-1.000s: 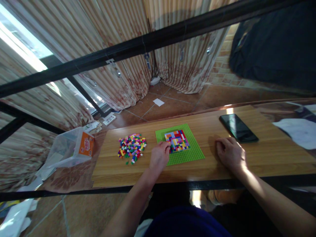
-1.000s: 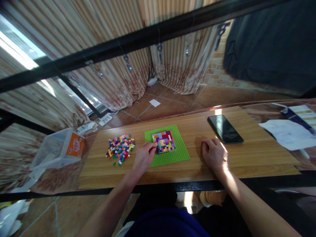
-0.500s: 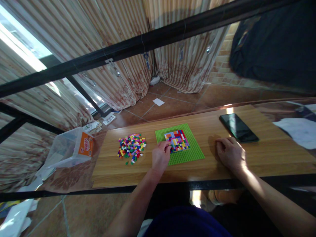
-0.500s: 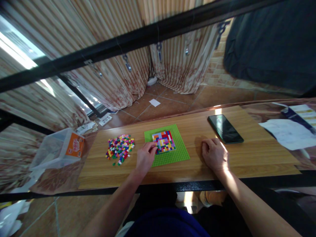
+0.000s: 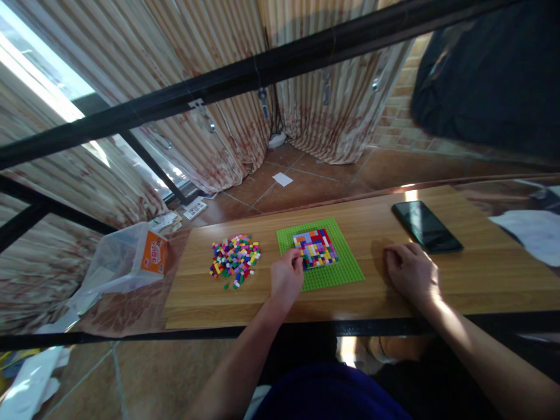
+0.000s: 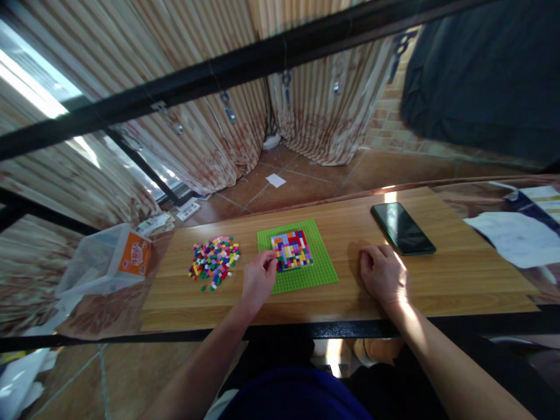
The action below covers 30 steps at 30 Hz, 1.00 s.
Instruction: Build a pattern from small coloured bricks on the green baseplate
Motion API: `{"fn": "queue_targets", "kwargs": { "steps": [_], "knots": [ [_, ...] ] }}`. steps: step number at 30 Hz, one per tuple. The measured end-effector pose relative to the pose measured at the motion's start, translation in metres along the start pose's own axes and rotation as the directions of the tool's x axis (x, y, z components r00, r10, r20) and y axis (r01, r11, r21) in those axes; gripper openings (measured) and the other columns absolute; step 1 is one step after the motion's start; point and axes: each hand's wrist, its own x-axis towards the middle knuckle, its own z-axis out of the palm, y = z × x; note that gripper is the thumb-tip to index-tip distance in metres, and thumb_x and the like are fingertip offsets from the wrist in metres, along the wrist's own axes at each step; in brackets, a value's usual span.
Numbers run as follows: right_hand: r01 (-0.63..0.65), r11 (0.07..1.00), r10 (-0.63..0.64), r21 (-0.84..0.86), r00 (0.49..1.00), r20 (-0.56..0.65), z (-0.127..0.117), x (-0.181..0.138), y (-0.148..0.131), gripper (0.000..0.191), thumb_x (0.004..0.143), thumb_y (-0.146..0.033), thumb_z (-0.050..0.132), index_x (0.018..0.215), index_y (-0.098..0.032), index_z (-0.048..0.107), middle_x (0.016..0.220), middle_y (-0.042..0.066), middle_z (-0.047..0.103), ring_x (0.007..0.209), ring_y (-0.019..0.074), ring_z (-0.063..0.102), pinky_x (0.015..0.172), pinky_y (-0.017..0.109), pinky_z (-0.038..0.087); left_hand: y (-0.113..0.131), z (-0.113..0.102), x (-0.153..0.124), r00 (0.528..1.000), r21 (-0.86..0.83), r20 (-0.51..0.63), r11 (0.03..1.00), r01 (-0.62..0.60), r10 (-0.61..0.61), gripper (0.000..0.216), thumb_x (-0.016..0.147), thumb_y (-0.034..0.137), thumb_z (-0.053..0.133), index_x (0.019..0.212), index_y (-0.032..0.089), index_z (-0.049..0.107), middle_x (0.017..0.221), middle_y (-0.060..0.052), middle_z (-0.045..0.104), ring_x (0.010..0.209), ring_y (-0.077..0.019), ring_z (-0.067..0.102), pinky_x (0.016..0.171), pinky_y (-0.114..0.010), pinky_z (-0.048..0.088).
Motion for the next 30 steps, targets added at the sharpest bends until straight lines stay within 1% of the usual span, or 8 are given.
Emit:
{"fn": "queue_targets", "kwargs": {
  "steps": [6,12,16,21,27,30],
  "knots": [
    [0.010,1.000,-0.010,-0.009,1.000,-0.005,0.000,0.000,0.000,0.023,0.089,-0.028,0.051,0.089,-0.018,0.072,0.090,0.009,0.067,0.074,0.0189,0.059,0.060,0.028,0.038,0.004,0.002,0.003,0.997,-0.010,-0.049,0.998,0.063,-0.064,0.013,0.089,0.019,0.058,0.096,0.018,0.069,0.088,-0.007,0.076,0.081,-0.0196,0.072,0.073,-0.030,0.053],
    [0.002,1.000,-0.002,-0.007,1.000,-0.011,0.000,0.000,0.000,0.022,0.088,-0.027,0.053,0.089,-0.018,0.073,0.089,0.009,0.067,0.074,0.0190,0.059,0.059,0.028,0.038,0.005,0.002,0.005,0.990,-0.118,-0.065,0.986,0.121,-0.129,0.009,0.086,0.017,0.061,0.090,0.016,0.069,0.085,-0.007,0.075,0.078,-0.0181,0.071,0.072,-0.029,0.052],
    [0.006,1.000,-0.006,0.003,1.000,-0.013,0.001,0.000,0.000,0.022,0.087,-0.027,0.053,0.088,-0.017,0.073,0.089,0.009,0.067,0.073,0.0193,0.059,0.059,0.029,0.039,0.005,0.003,0.006,0.985,-0.181,-0.054,0.972,0.151,-0.163,0.007,0.084,0.017,0.063,0.087,0.015,0.068,0.082,-0.006,0.075,0.075,-0.0162,0.069,0.069,-0.027,0.051],
    [-0.001,1.000,0.001,0.004,1.000,-0.005,0.000,0.000,0.000,0.023,0.088,-0.027,0.053,0.089,-0.016,0.074,0.090,0.011,0.067,0.073,0.0195,0.058,0.059,0.029,0.038,0.005,0.006,0.009,0.981,-0.255,-0.064,0.953,0.162,-0.184,0.006,0.082,0.014,0.063,0.086,0.015,0.068,0.082,-0.006,0.074,0.074,-0.0154,0.069,0.068,-0.026,0.050],
    [0.017,1.000,-0.017,-0.014,1.000,0.014,-0.003,0.000,-0.001,0.024,0.089,-0.026,0.052,0.092,-0.015,0.073,0.091,0.012,0.066,0.076,0.0214,0.059,0.060,0.030,0.039,0.005,0.009,0.013,0.977,-0.245,-0.050,0.951,0.191,-0.209,0.006,0.080,0.015,0.065,0.084,0.015,0.069,0.079,-0.005,0.074,0.073,-0.0149,0.068,0.069,-0.025,0.050],
    [0.018,1.000,-0.018,-0.019,1.000,0.014,-0.001,0.000,0.001,0.024,0.090,-0.026,0.052,0.092,-0.015,0.073,0.091,0.012,0.067,0.076,0.0209,0.059,0.060,0.030,0.039,0.004,0.011,0.016,0.974,-0.236,-0.055,0.951,0.201,-0.220,0.005,0.080,0.016,0.067,0.083,0.014,0.070,0.078,-0.005,0.074,0.072,-0.0150,0.068,0.069,-0.026,0.051]
  ]
}}
